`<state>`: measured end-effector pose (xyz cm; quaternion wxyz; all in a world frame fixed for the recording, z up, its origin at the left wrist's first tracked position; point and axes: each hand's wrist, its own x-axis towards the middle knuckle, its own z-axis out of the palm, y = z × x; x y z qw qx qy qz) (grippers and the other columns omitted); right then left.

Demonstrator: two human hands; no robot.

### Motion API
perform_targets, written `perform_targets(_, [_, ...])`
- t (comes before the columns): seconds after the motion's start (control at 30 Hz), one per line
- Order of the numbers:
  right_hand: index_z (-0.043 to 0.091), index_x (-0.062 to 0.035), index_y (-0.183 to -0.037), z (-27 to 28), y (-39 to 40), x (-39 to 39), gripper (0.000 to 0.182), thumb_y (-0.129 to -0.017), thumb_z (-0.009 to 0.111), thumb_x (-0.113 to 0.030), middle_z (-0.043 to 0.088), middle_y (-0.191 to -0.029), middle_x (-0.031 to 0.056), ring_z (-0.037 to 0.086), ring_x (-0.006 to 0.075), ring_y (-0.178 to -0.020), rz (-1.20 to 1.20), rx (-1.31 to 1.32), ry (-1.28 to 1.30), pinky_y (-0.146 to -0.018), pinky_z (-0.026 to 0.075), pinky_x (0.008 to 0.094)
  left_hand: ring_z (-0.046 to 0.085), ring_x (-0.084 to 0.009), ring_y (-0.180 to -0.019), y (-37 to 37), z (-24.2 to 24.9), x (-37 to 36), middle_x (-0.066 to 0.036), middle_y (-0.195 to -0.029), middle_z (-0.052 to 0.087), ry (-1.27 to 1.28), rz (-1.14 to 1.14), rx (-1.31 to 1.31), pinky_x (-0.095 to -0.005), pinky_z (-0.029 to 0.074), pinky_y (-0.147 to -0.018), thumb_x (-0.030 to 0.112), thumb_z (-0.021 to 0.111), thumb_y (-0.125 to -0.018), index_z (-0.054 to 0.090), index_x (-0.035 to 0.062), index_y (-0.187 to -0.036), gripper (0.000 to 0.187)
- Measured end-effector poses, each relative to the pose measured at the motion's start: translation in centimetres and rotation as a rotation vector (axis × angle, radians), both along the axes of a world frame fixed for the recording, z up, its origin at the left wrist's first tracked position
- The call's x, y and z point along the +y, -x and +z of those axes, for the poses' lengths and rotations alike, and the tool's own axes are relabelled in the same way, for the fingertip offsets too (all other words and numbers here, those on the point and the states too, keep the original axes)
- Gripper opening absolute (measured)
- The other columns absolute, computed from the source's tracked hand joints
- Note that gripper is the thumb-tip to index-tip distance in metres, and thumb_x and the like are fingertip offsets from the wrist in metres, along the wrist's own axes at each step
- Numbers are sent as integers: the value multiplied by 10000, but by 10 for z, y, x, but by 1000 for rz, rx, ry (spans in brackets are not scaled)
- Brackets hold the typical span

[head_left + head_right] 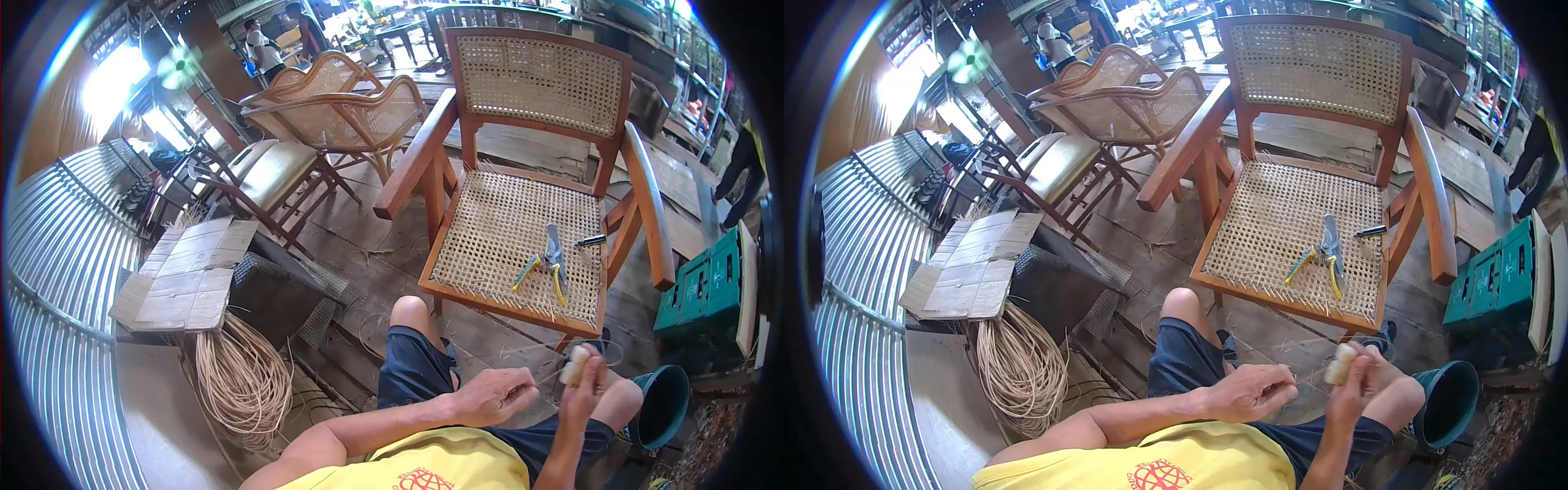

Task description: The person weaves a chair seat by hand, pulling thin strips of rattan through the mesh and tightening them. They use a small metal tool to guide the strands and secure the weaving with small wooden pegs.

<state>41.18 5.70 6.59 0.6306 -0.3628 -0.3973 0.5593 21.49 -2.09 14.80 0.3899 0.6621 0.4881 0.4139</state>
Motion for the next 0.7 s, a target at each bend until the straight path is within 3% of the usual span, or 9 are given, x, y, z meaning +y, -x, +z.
perform_targets(0.1, [643, -18, -1198, -5, -47, 22, 396, -1043, 524, -363, 642, -1190, 52, 584, 139, -1089, -190, 121, -71, -969, 447, 282, 543, -237, -578, 23, 23, 2, -97, -671, 542, -129, -118, 133, -359, 413, -534, 267, 743, -896, 608, 54, -876, 253])
perform_targets(0.17, [607, -1, -1267, 7, -86, 30, 448, -1056, 491, -379, 612, -1262, 78, 555, 162, -1165, -422, -146, -32, -1032, 408, 296, 555, -210, -567, 56, 40, 1, -71, -675, 577, -143, -113, 123, -323, 418, -521, 192, 793, -853, 663, 69, -823, 181])
perform_targets(0.3, [594, 5, -1286, 24, -182, 37, 484, -1055, 482, -405, 592, -1305, 90, 541, 174, -1211, -754, -362, -76, -1042, 413, 313, 454, -48, -620, 155, 79, -16, 40, -645, 539, 148, 354, 167, -258, 382, -510, 102, 844, -790, 674, 28, -714, 200])
perform_targets(0.33, [592, 5, -1289, 15, -213, 37, 485, -1056, 478, -405, 592, -1310, 95, 539, 178, -1230, -766, -146, -79, -1044, 421, 321, 452, -37, -633, 190, 76, -18, 59, -639, 524, 41, 456, 332, -237, 374, -521, 79, 844, -781, 668, 21, -701, 202])
perform_targets(0.43, [596, 2, -1276, 6, -260, 30, 437, -1052, 507, -362, 605, -1287, 100, 567, 161, -1178, -731, -144, -197, -1012, 455, 319, 492, -63, -614, 304, 56, -21, 26, -635, 570, 7, 785, 406, -256, 404, -559, 82, 832, -785, 667, 19, -710, 193])
perform_targets(0.5, [618, -9, -1242, -4, -244, 28, 406, -1051, 514, -352, 629, -1235, 94, 588, 150, -1124, -716, -233, -146, -975, 475, 316, 531, -94, -602, 360, 37, -21, 1, -648, 609, 10, 916, 504, -287, 434, -566, 107, 840, -777, 682, 18, -730, 187])
perform_targets(0.57, [663, -33, -1165, -4, -202, 22, 348, -1048, 526, -332, 672, -1118, 74, 622, 130, -1012, -615, -449, -58, -886, 512, 306, 638, -215, -663, 390, 16, -19, -94, -767, 695, 89, 1038, 931, -377, 494, -616, 186, 867, -737, 721, 14, -845, 251])
perform_targets(0.67, [714, -37, -1026, -6, -106, 7, 270, -1029, 573, -266, 703, -940, 29, 645, 109, -866, -391, -520, 73, -773, 528, 280, 690, -282, -917, 289, 10, 12, -172, -1004, 720, -138, 915, 779, -387, 545, -808, 212, 876, -709, 722, 6, -1014, 399])
perform_targets(0.7, [723, -46, -1034, -25, -74, 3, 277, -1031, 569, -277, 708, -954, 25, 647, 101, -837, -271, -256, 126, -740, 535, 266, 692, -279, -965, 239, 13, 24, -173, -1038, 723, -127, 739, 645, -376, 542, -872, 192, 869, -718, 727, 13, -1017, 376])
